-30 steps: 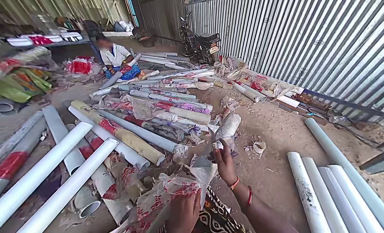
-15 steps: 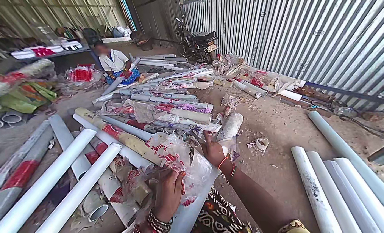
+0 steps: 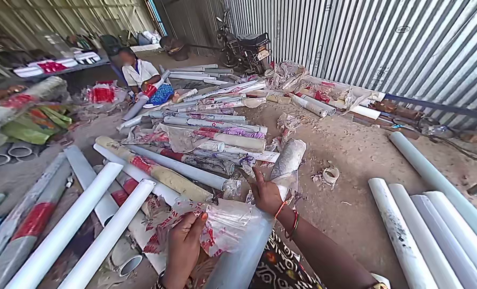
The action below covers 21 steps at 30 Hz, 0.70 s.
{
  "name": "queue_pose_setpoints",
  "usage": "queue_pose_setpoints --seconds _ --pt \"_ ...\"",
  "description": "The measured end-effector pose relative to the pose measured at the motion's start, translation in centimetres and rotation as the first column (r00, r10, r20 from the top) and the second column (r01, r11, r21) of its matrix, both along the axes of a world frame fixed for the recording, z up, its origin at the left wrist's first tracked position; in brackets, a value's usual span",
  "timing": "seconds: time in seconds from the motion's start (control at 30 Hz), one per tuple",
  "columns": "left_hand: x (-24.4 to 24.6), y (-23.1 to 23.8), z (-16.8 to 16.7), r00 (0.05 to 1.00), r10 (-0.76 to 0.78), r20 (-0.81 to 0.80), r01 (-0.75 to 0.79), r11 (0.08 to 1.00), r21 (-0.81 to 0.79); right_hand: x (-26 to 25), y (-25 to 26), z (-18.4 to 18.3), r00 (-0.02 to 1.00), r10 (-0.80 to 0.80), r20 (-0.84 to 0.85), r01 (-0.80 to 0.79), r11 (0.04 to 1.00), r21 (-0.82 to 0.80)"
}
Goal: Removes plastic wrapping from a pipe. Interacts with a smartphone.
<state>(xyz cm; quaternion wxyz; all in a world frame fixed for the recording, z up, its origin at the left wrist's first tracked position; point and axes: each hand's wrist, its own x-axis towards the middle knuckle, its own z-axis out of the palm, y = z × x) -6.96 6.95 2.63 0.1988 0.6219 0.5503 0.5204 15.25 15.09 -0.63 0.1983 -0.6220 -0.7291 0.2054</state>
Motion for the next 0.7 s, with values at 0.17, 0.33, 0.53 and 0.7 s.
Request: queue_pose_setpoints --seconds 0.17,0.33,0.53,0.7 --pt "-2.8 2.9 -0.8 0.956 -0.069 -0.284 -0.033 0.94 -0.338 0.5 1.3 -1.2 0.97 -0.024 -0.243 0.037 0.998 0.049" --pt "-2.7 1.2 1.6 0.832 0.012 -0.555 -0.149 0.968 -0.202 0.7 2.0 -2.8 0.595 0.037 -0.803 0.16 0.973 0.164" --pt "0.3 -0.6 4.8 0.746 0.309 -0.59 -0.151 0.941 0.301 2.2 -0.8 -1.4 0.193 0.028 -0.981 0.307 0.948 0.087" --pt "4.1 -1.9 4.2 0.7 0.027 -0.714 0.315 0.886 0.342 4.2 -7.4 -2.8 0.228 -0.17 -0.959 0.37 0.926 -0.076"
